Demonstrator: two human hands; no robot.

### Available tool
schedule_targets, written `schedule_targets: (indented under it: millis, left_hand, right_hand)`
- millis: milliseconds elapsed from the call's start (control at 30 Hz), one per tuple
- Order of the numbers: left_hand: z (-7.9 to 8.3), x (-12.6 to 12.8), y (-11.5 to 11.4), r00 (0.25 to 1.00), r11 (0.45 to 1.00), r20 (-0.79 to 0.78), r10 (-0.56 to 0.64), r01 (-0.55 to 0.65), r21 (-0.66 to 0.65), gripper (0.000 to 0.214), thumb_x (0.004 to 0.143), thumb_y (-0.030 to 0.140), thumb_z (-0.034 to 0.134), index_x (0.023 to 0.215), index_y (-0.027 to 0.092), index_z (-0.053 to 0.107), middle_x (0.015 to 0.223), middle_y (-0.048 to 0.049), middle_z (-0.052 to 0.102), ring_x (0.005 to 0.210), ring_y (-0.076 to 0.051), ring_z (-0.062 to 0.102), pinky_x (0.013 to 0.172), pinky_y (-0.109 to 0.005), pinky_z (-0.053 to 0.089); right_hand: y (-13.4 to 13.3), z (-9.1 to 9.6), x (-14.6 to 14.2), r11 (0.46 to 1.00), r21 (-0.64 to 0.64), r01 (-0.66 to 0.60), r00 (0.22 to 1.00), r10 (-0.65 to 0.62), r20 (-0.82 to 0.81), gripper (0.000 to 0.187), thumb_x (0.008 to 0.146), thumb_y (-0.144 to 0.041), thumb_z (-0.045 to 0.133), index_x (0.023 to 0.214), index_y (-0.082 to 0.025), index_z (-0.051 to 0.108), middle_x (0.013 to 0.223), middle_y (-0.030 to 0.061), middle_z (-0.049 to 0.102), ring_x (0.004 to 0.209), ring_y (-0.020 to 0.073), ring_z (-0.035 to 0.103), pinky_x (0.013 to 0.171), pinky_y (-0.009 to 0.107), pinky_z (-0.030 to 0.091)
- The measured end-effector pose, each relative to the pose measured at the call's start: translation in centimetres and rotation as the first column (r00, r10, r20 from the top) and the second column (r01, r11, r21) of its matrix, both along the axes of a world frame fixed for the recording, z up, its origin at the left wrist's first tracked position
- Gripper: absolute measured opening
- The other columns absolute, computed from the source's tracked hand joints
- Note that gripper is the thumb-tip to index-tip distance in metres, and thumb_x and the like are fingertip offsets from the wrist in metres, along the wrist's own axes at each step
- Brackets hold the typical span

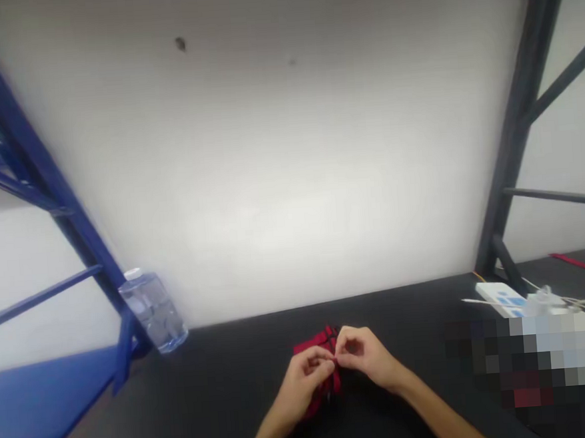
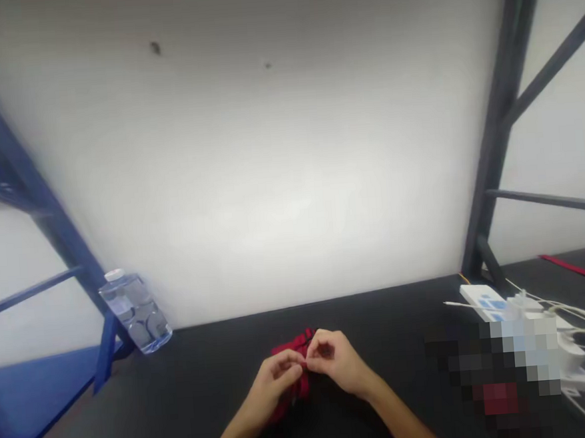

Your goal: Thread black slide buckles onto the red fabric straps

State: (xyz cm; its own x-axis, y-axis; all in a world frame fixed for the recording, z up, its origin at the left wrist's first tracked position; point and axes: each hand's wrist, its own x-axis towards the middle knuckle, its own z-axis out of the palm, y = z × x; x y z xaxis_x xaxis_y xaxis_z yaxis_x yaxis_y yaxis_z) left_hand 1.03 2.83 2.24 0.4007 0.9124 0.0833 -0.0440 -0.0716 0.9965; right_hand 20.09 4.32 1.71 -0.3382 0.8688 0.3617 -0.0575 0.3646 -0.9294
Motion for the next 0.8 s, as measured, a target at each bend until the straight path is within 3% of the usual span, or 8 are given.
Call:
schedule_targets:
  millis: [133,267,433,600,800]
  left_hand:
    - [0.1,-0.1,-0.1,0.997,0.994,0.039,-0.071,0.073,-0.078,0.028,0.077,0.037,0.074,0.081,0.011,0.068,0.059,0.0023,0.052,0.052,-0.007,0.039,0.052,-0.02,0.028]
    - [0.1,-0.1,0.0,0.995,0.994,0.079,-0.059,0.066,-0.092,0.028,0.076,0.036,0.076,0.082,0.01,0.068,0.064,-0.0015,0.059,0.055,-0.009,0.045,0.053,-0.02,0.032]
    - [0.2,-0.3,0.0,0.997,0.994,0.072,-0.026,0.033,-0.103,0.029,0.075,0.035,0.077,0.086,0.01,0.07,0.073,-0.0058,0.067,0.06,-0.011,0.054,0.058,-0.022,0.038]
    - [0.6,-0.2,-0.2,0.997,0.989,0.057,-0.058,0.065,-0.133,0.031,0.074,0.035,0.078,0.092,0.01,0.071,0.084,-0.0106,0.072,0.071,-0.019,0.065,0.068,-0.027,0.046]
    - [0.7,0.3,-0.4,0.993,0.989,0.102,-0.06,0.073,-0.132,0.032,0.074,0.031,0.079,0.098,0.011,0.072,0.093,-0.0128,0.073,0.085,-0.024,0.069,0.081,-0.033,0.048]
  right_hand:
    - [-0.3,-0.3,-0.3,0.991,-0.038,-0.132,0.991,0.133,0.023,0.031,0.08,-0.045,0.069,0.073,-0.016,0.059,0.072,-0.0011,0.051,0.064,0.0121,0.045,0.058,0.023,0.035]
    - [-0.6,-0.6,-0.8,0.961,-0.134,-0.242,0.97,0.24,-0.032,0.032,0.088,-0.05,0.057,0.081,-0.019,0.05,0.066,-0.005,0.044,0.055,0.0098,0.039,0.052,0.022,0.032]
    - [-0.7,0.1,-0.6,0.973,-0.103,-0.206,0.978,0.203,-0.041,0.029,0.086,-0.046,0.062,0.084,-0.02,0.051,0.073,-0.0034,0.047,0.061,0.0107,0.042,0.056,0.022,0.036]
    - [-0.6,1.0,0.0,0.99,0.011,-0.142,0.989,0.142,0.043,0.023,0.084,-0.037,0.066,0.076,-0.018,0.057,0.086,0.0007,0.05,0.077,0.015,0.049,0.068,0.026,0.041]
    - [-0.6,0.1,-0.1,0.983,-0.028,-0.18,0.981,0.182,0.065,0.025,0.091,-0.041,0.055,0.08,-0.02,0.051,0.086,-0.0007,0.045,0.07,0.0132,0.047,0.063,0.025,0.041]
